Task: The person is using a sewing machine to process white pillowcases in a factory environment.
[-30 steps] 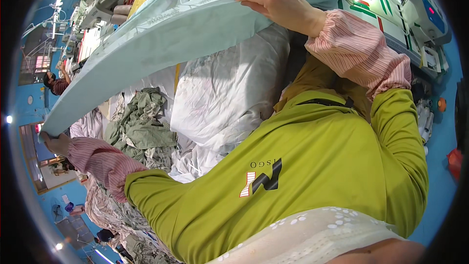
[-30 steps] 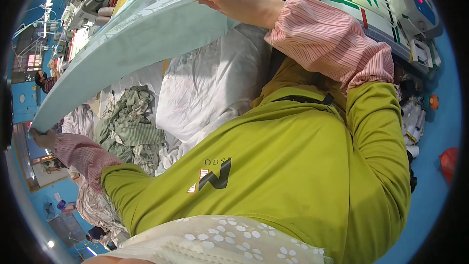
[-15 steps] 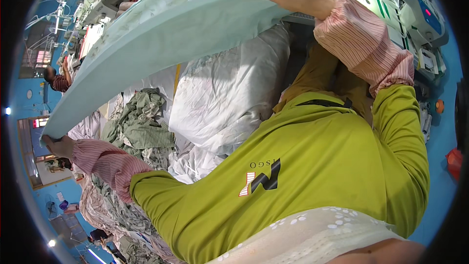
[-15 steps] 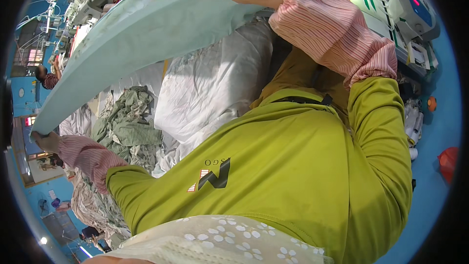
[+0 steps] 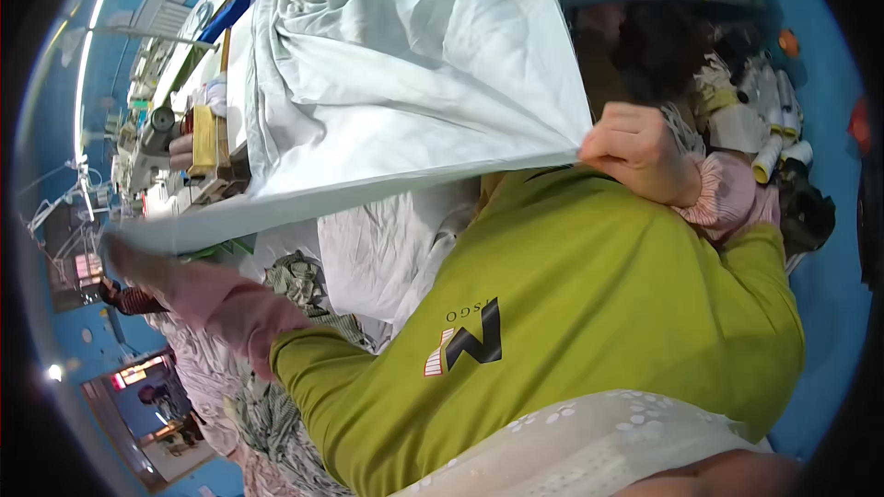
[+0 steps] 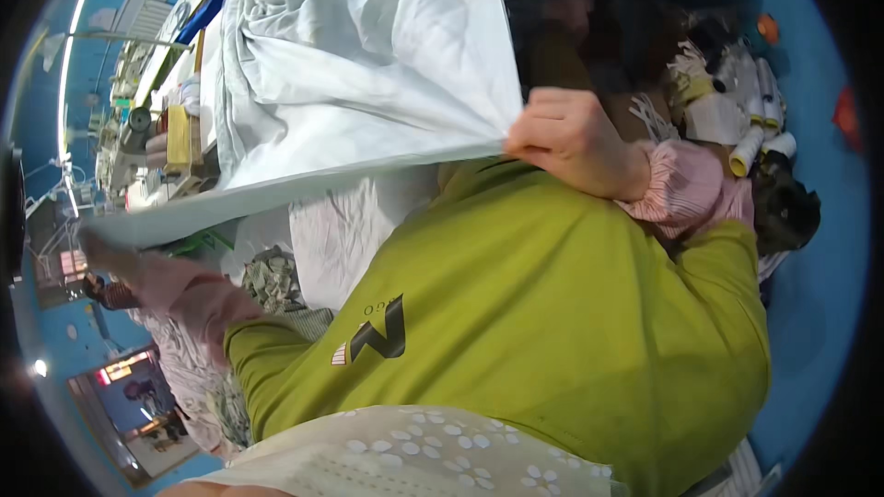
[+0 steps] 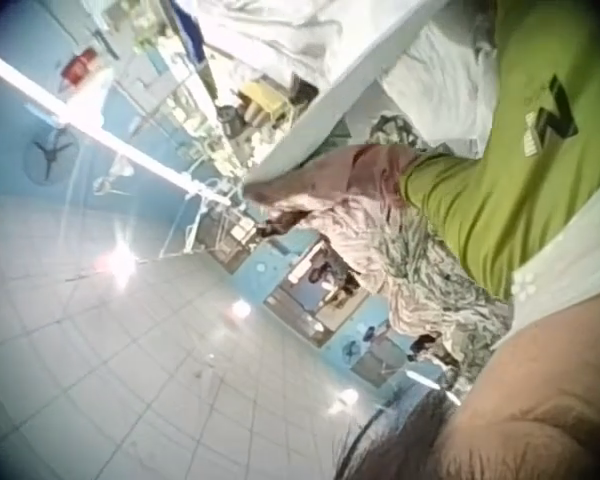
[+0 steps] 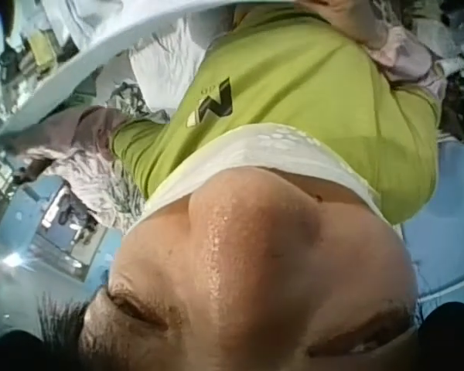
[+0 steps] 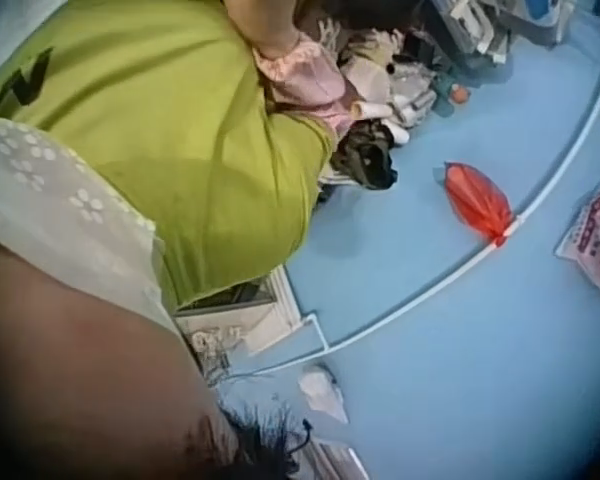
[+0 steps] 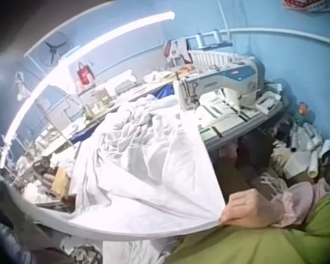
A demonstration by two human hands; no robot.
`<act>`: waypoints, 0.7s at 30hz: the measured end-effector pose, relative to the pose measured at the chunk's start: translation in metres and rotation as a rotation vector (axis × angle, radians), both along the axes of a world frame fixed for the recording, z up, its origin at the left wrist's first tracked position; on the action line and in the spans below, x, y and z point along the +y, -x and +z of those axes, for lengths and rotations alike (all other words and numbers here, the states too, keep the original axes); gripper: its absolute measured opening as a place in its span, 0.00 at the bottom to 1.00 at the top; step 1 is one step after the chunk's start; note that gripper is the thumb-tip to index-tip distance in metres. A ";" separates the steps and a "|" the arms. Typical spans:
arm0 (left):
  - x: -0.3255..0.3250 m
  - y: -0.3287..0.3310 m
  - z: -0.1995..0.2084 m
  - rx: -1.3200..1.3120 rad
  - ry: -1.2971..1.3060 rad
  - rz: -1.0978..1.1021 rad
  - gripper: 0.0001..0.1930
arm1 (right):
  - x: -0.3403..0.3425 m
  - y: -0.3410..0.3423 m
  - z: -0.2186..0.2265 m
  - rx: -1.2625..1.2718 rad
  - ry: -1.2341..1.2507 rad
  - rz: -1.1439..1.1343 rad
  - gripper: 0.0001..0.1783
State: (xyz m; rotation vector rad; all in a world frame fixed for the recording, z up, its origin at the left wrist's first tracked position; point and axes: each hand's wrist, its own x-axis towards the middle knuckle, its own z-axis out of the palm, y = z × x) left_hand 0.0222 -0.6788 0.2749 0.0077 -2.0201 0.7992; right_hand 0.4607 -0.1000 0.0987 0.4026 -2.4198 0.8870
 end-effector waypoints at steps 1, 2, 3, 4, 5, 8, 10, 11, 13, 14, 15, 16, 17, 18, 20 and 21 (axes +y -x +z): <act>0.058 0.018 -0.028 -0.066 -0.067 -0.161 0.11 | 0.004 -0.013 -0.021 -0.103 0.141 -0.058 0.09; 0.111 0.025 -0.049 -0.234 -0.028 -0.284 0.13 | 0.005 -0.021 -0.042 -0.116 0.138 -0.068 0.09; 0.172 0.032 -0.083 -0.220 -0.085 -0.773 0.10 | 0.005 -0.027 -0.061 -0.264 0.296 -0.141 0.07; 0.223 0.027 -0.119 -0.547 -0.481 -0.987 0.09 | 0.006 -0.033 -0.076 -0.491 0.454 -0.249 0.05; 0.279 0.021 -0.160 -0.818 -1.102 -1.236 0.08 | 0.008 -0.037 -0.088 -0.411 0.462 -0.216 0.05; 0.403 0.000 -0.233 -1.020 -0.840 -1.463 0.08 | 0.017 -0.042 -0.110 -0.410 0.515 -0.211 0.04; 0.450 -0.009 -0.255 -0.970 -0.760 -1.447 0.07 | 0.022 -0.043 -0.115 -0.477 0.546 -0.226 0.05; 0.463 -0.010 -0.258 -1.007 -0.784 -1.354 0.07 | 0.026 -0.042 -0.116 -0.488 0.594 -0.229 0.05; 0.480 -0.009 -0.263 -0.942 -0.614 -1.270 0.06 | 0.032 -0.038 -0.118 -0.516 0.596 -0.233 0.05; 0.484 -0.009 -0.266 -0.960 -0.600 -1.275 0.06 | 0.036 -0.036 -0.118 -0.534 0.621 -0.251 0.05; 0.487 -0.005 -0.268 -0.948 -0.607 -1.289 0.06 | 0.040 -0.032 -0.119 -0.556 0.647 -0.278 0.05; 0.490 -0.001 -0.270 -0.954 -0.635 -1.306 0.06 | 0.045 -0.028 -0.119 -0.577 0.660 -0.294 0.05; 0.493 0.003 -0.273 -0.978 -0.655 -1.301 0.06 | 0.050 -0.023 -0.119 -0.580 0.670 -0.285 0.05; 0.496 0.008 -0.276 -0.956 -0.670 -1.363 0.06 | 0.056 -0.018 -0.119 -0.590 0.666 -0.291 0.05; 0.504 0.019 -0.281 -0.972 -0.709 -1.343 0.06 | 0.068 -0.008 -0.118 -0.617 0.661 -0.293 0.05; 0.508 0.025 -0.281 -0.963 -0.723 -1.377 0.06 | 0.073 -0.002 -0.118 -0.614 0.646 -0.297 0.05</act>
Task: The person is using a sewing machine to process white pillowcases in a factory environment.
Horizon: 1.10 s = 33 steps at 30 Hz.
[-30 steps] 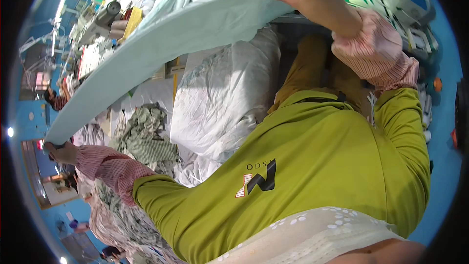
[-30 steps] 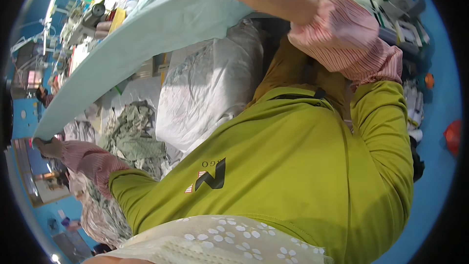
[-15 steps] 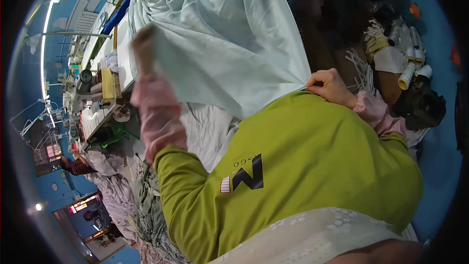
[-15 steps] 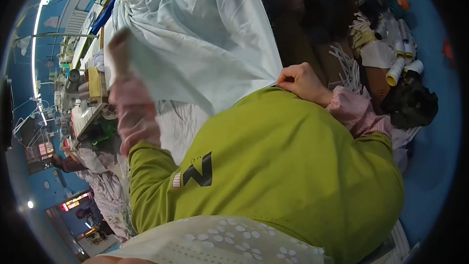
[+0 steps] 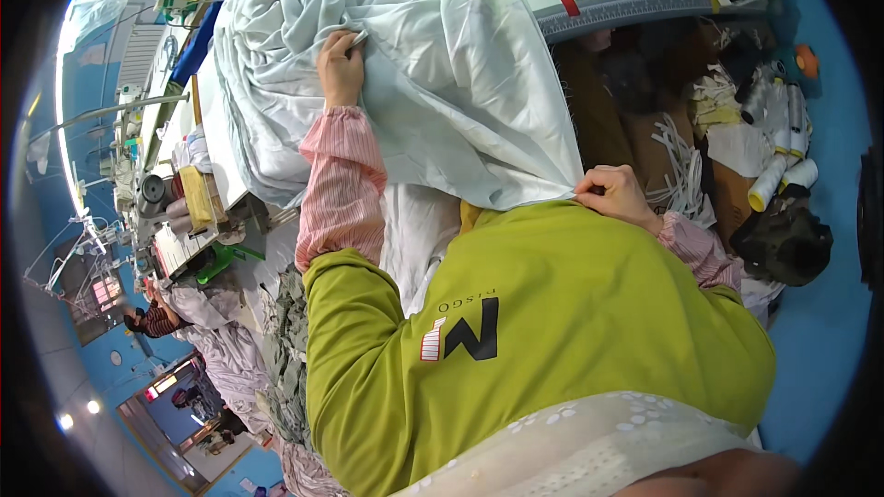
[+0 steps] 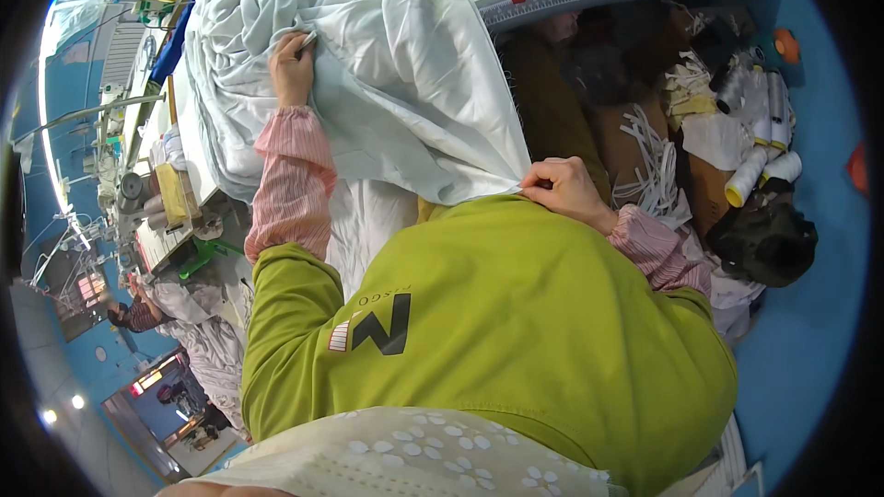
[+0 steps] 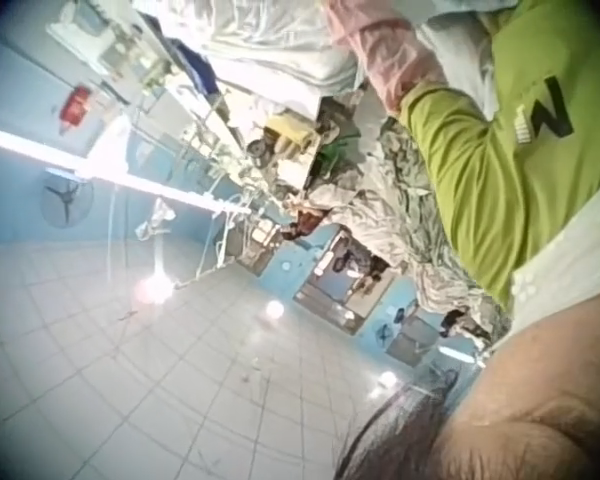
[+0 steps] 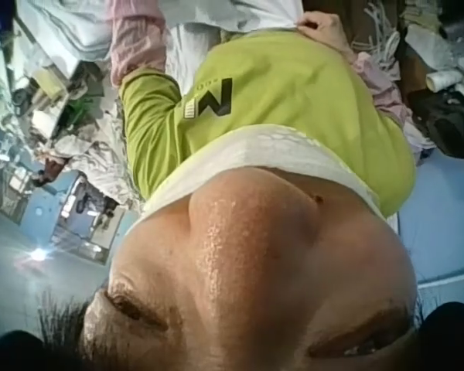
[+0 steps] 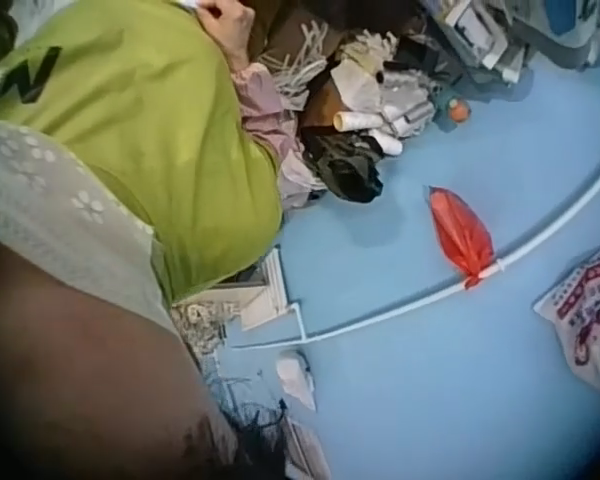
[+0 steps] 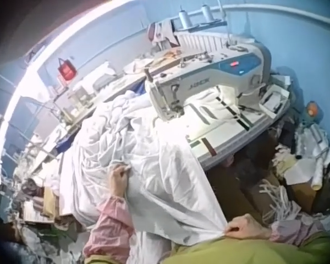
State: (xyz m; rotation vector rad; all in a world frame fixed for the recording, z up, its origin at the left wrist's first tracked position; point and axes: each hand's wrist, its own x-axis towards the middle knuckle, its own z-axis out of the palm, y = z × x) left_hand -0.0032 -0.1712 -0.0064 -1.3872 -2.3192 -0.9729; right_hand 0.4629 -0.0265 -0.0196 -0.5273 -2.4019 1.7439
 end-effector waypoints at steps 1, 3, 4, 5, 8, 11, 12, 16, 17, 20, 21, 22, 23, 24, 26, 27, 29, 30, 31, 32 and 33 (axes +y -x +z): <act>0.004 0.006 0.000 -0.002 -0.011 -0.001 0.07 | 0.005 0.006 0.000 0.008 -0.013 -0.002 0.05; 0.011 0.018 0.001 -0.009 0.016 0.022 0.07 | 0.014 0.017 0.000 -0.007 -0.016 0.009 0.05; 0.014 0.024 0.002 0.018 0.018 0.009 0.07 | 0.018 0.024 -0.001 0.001 -0.023 0.008 0.06; 0.018 0.030 0.003 0.005 0.034 0.011 0.07 | 0.022 0.029 -0.001 -0.007 -0.017 0.016 0.06; 0.027 0.047 0.002 0.023 0.084 0.041 0.07 | 0.034 0.044 0.001 0.005 -0.026 0.020 0.06; 0.037 0.066 -0.001 0.019 0.101 0.074 0.09 | 0.046 0.060 0.002 0.065 -0.043 0.019 0.06; 0.040 0.072 -0.001 0.036 0.102 0.079 0.09 | 0.050 0.065 0.003 0.087 -0.063 0.021 0.06; 0.053 0.096 -0.005 0.053 0.097 0.110 0.09 | 0.064 0.083 0.008 0.087 -0.056 0.009 0.07; 0.056 0.102 -0.006 0.047 0.088 0.110 0.10 | 0.067 0.088 0.009 0.086 -0.062 0.014 0.07; 0.064 0.121 -0.009 0.099 0.112 0.151 0.11 | 0.077 0.105 0.011 0.191 -0.121 0.026 0.08; 0.066 0.128 -0.011 0.116 0.103 0.151 0.11 | 0.081 0.109 0.012 0.206 -0.158 0.023 0.09; 0.068 0.134 -0.013 0.112 0.104 0.148 0.11 | 0.084 0.114 0.013 0.211 -0.193 0.018 0.09; 0.070 0.142 -0.014 0.133 0.113 0.163 0.12 | 0.087 0.118 0.014 0.214 -0.194 0.022 0.09; 0.072 0.149 -0.016 0.162 0.116 0.167 0.12 | 0.091 0.123 0.015 0.225 -0.232 0.021 0.10; 0.076 0.163 -0.019 0.187 0.124 0.188 0.12 | 0.097 0.133 0.017 0.229 -0.266 0.023 0.10; 0.078 0.171 -0.020 0.201 0.133 0.199 0.12 | 0.100 0.138 0.018 0.243 -0.292 0.018 0.10; 0.083 0.186 -0.022 0.235 0.124 0.196 0.11 | 0.108 0.148 0.020 0.251 -0.321 0.018 0.11; 0.085 0.194 -0.023 0.241 0.119 0.192 0.11 | 0.111 0.154 0.021 0.258 -0.344 0.023 0.11; 0.087 0.202 -0.024 0.244 0.137 0.208 0.12 | 0.114 0.160 0.022 0.261 -0.362 0.023 0.11; 0.089 0.211 -0.025 0.236 0.143 0.217 0.12 | 0.118 0.166 0.023 0.261 -0.366 0.033 0.11; 0.090 0.221 -0.027 0.252 0.146 0.207 0.12 | 0.120 0.172 0.024 0.277 -0.376 0.028 0.11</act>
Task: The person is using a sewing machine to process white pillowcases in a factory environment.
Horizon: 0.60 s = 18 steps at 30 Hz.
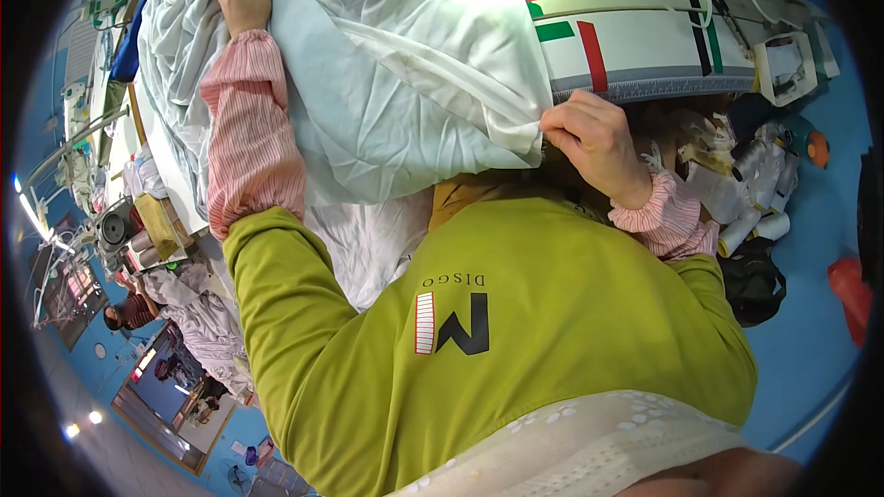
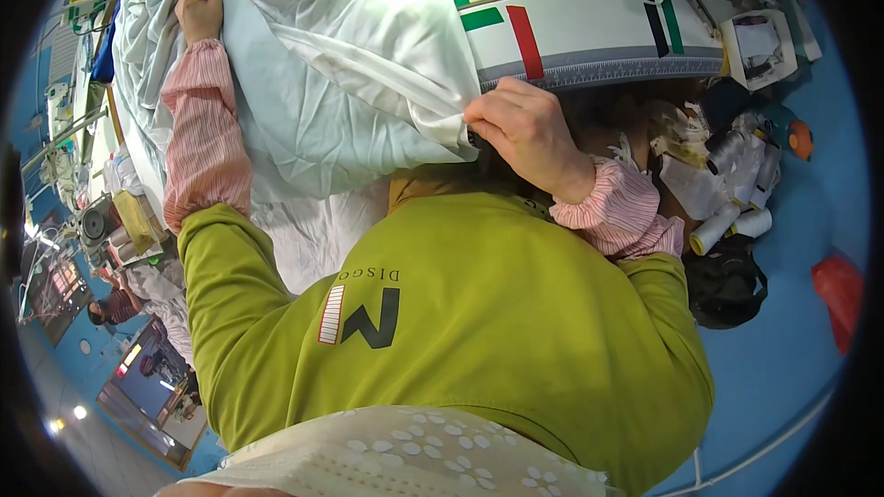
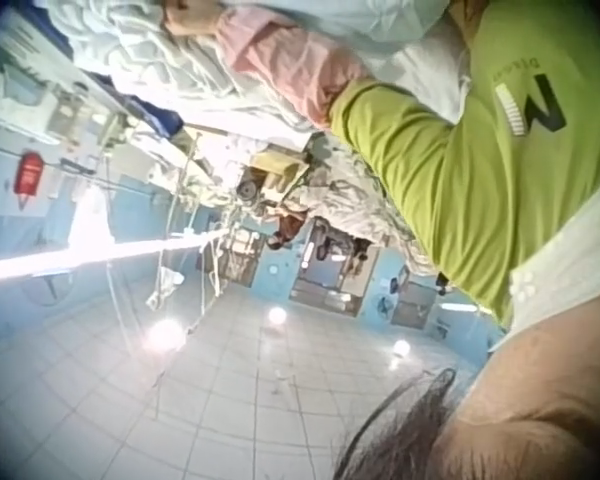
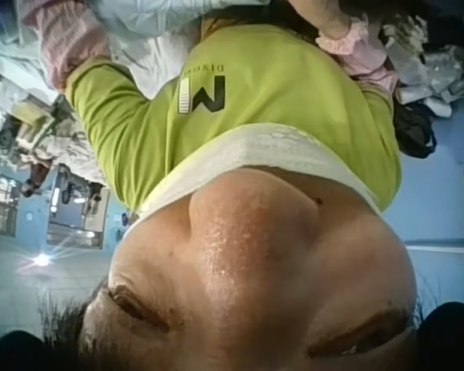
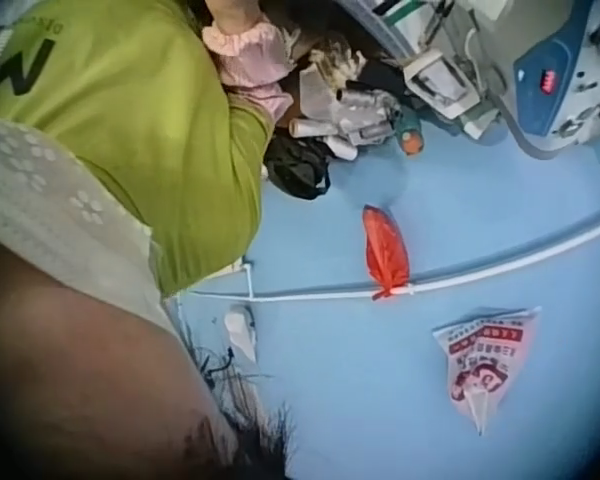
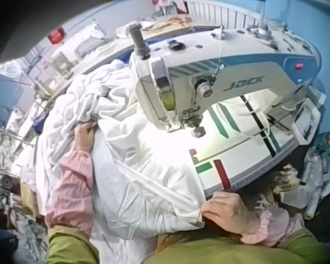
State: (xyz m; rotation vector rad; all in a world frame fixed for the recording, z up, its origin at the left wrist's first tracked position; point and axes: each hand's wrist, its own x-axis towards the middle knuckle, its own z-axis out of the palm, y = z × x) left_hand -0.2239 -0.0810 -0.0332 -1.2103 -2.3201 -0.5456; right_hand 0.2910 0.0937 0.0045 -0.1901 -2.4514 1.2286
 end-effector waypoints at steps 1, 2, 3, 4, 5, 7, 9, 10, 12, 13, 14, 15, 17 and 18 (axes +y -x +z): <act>0.002 0.011 -0.002 0.020 0.012 -0.014 0.12 | 0.003 0.006 0.001 0.014 -0.006 -0.009 0.11; 0.003 0.023 -0.004 0.044 0.024 -0.030 0.12 | 0.007 0.012 0.002 0.017 -0.013 -0.004 0.11; 0.002 0.034 -0.007 0.028 0.016 -0.016 0.12 | 0.010 0.017 0.004 0.023 -0.021 -0.002 0.12; 0.003 0.048 -0.009 0.053 0.035 -0.024 0.12 | 0.014 0.023 0.005 0.033 -0.025 -0.001 0.12; 0.004 0.060 -0.011 0.080 0.052 -0.033 0.12 | 0.018 0.029 0.006 0.029 -0.031 -0.001 0.12; 0.006 0.083 -0.016 0.087 0.031 -0.049 0.12 | 0.026 0.041 0.006 0.044 -0.065 0.014 0.11; 0.010 0.100 -0.014 0.037 0.057 -0.051 0.12 | 0.033 0.053 0.006 0.044 -0.071 0.017 0.11; 0.013 0.106 -0.012 0.056 0.065 -0.043 0.13 | 0.036 0.060 0.006 0.053 -0.079 0.014 0.11; 0.022 0.110 -0.008 0.062 0.063 -0.055 0.13 | 0.043 0.071 0.006 0.056 -0.085 0.020 0.10; 0.027 0.110 -0.005 0.070 0.064 -0.065 0.13 | 0.047 0.077 0.006 0.061 -0.083 0.020 0.10; 0.033 0.108 -0.004 0.074 0.059 -0.080 0.14 | 0.049 0.084 0.004 0.080 -0.063 0.012 0.10; 0.039 0.106 -0.003 0.075 0.057 -0.083 0.14 | 0.053 0.089 0.004 0.071 -0.070 0.004 0.10; 0.051 0.104 -0.006 0.155 -0.069 -0.145 0.07 | 0.062 0.096 0.004 0.038 -0.110 0.013 0.10; 0.055 0.107 -0.004 -0.072 0.030 0.009 0.10 | 0.065 0.100 0.002 -0.005 -0.116 0.008 0.08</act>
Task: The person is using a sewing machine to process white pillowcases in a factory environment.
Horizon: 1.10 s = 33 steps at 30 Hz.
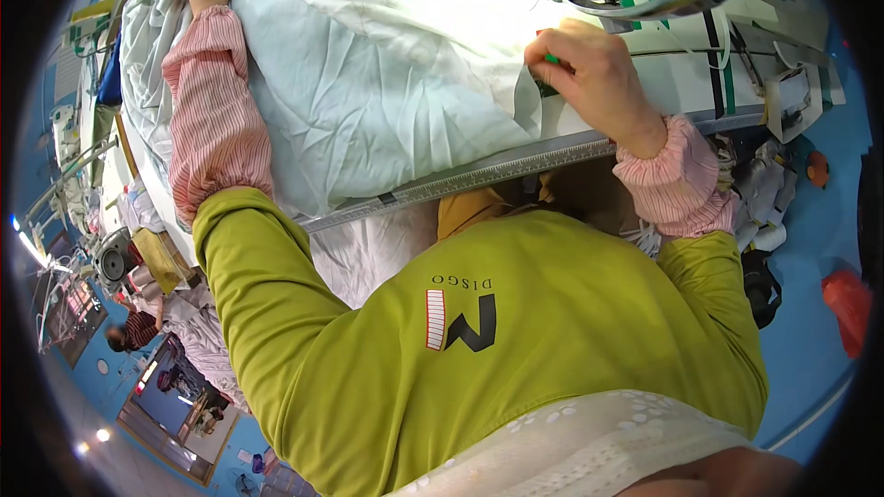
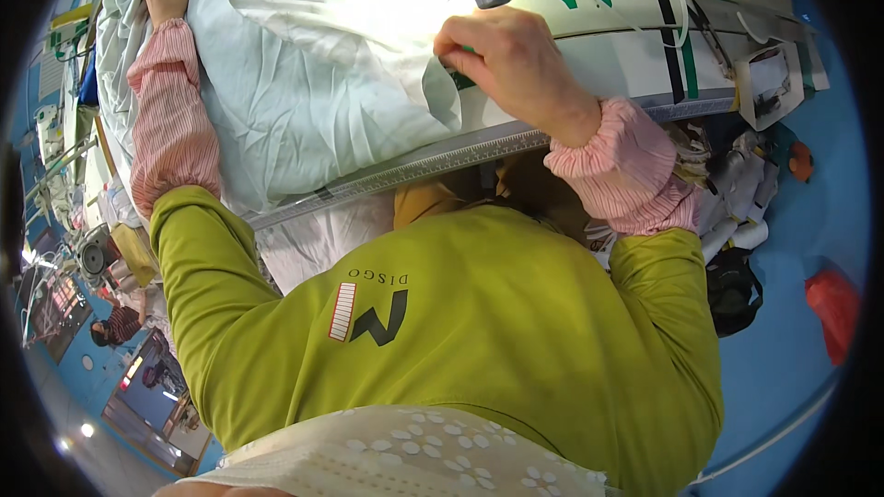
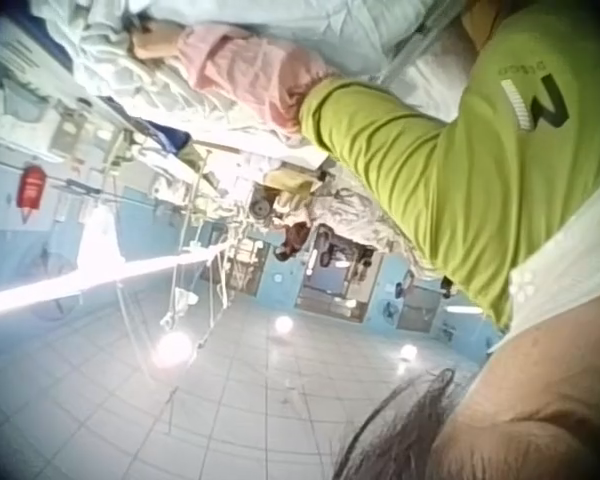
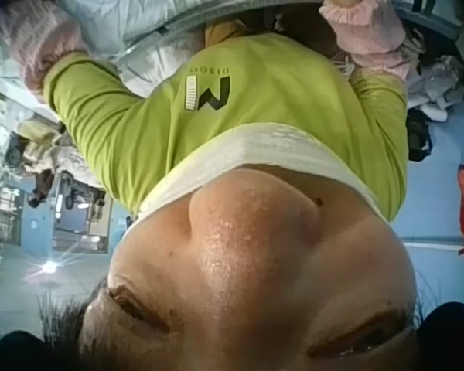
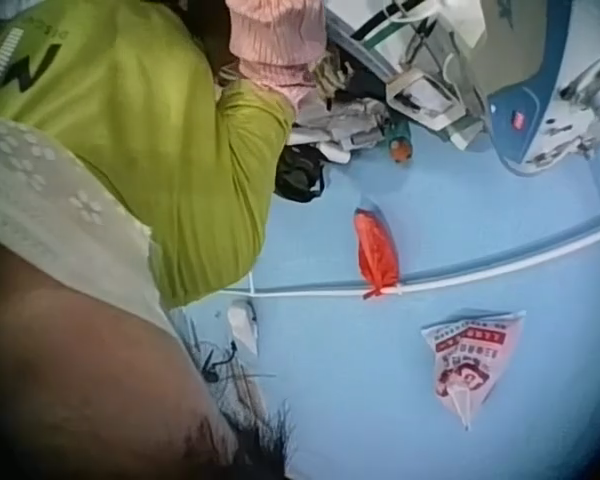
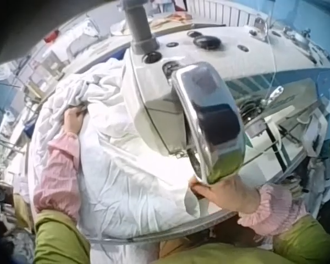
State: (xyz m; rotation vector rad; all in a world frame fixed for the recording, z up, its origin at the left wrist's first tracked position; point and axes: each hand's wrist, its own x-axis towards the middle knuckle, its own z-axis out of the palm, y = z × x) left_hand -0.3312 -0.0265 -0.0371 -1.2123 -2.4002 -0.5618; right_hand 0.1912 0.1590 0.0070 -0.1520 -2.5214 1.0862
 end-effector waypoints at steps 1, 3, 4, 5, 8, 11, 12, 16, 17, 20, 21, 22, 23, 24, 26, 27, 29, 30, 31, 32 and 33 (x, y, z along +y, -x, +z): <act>0.004 0.004 0.000 0.002 -0.001 -0.004 0.10 | 0.002 0.004 -0.002 -0.008 0.001 0.012 0.08; 0.010 0.019 0.003 0.016 -0.086 -0.180 0.10 | 0.004 0.010 -0.006 -0.070 0.074 -0.055 0.07; 0.013 0.028 0.006 0.021 -0.090 -0.186 0.10 | 0.005 0.014 -0.009 -0.070 0.048 -0.077 0.05; 0.016 0.038 0.010 0.118 -0.032 -0.135 0.08 | 0.005 0.016 -0.012 -0.091 0.033 -0.087 0.05; 0.023 0.049 0.008 0.289 0.048 0.049 0.14 | 0.006 0.024 -0.021 0.036 -0.168 -0.172 0.06; 0.018 0.039 0.019 0.406 -0.022 0.160 0.14 | 0.005 0.020 -0.026 0.157 -0.199 -0.154 0.06; 0.007 0.031 0.033 0.286 -0.173 0.271 0.12 | 0.005 0.017 -0.027 0.161 -0.210 -0.145 0.07; -0.099 -0.033 0.141 -0.453 -1.223 -0.187 0.12 | 0.000 0.008 -0.029 0.232 -0.352 -0.127 0.07; -0.141 -0.059 0.180 -0.455 -1.216 -0.213 0.11 | 0.000 0.008 -0.029 0.256 -0.352 -0.142 0.07; -0.288 -0.181 0.283 0.624 -0.181 0.316 0.07 | -0.002 0.011 -0.028 0.158 -0.437 -0.147 0.09; -0.331 -0.229 0.310 0.930 -0.028 0.280 0.06 | -0.004 0.013 -0.027 0.181 -0.447 -0.128 0.09; -0.368 -0.279 0.328 1.032 -0.023 0.263 0.05 | -0.007 0.014 -0.026 0.232 -0.483 -0.151 0.10; -0.398 -0.328 0.336 1.020 -0.069 0.284 0.04 | -0.012 0.014 -0.026 0.282 -0.516 -0.174 0.11; -0.419 -0.374 0.336 0.879 -0.202 0.185 0.04 | -0.018 0.013 -0.025 0.219 -0.501 -0.187 0.14; -0.441 -0.451 0.322 0.467 -0.533 -0.178 0.04 | -0.038 0.009 -0.024 0.359 -0.509 -0.263 0.10; -0.444 -0.479 0.309 0.330 -0.579 -0.350 0.05 | -0.051 0.006 -0.024 0.483 -0.511 -0.342 0.07; -0.442 -0.512 0.280 0.256 -0.620 -0.406 0.08 | -0.075 -0.010 -0.024 0.452 -0.488 -0.247 0.10; -0.441 -0.524 0.268 0.294 -0.658 -0.341 0.08 | -0.091 -0.018 -0.025 0.394 -0.326 -0.306 0.12; -0.441 -0.532 0.259 0.294 -0.654 -0.365 0.08 | -0.105 -0.024 -0.024 0.335 -0.164 -0.366 0.15; -0.441 -0.541 0.249 0.295 -0.651 -0.389 0.08 | -0.117 -0.032 -0.021 0.316 -0.192 -0.393 0.17; -0.442 -0.548 0.243 0.251 -0.570 -0.561 0.08 | -0.127 -0.041 -0.015 0.387 -0.229 -0.360 0.17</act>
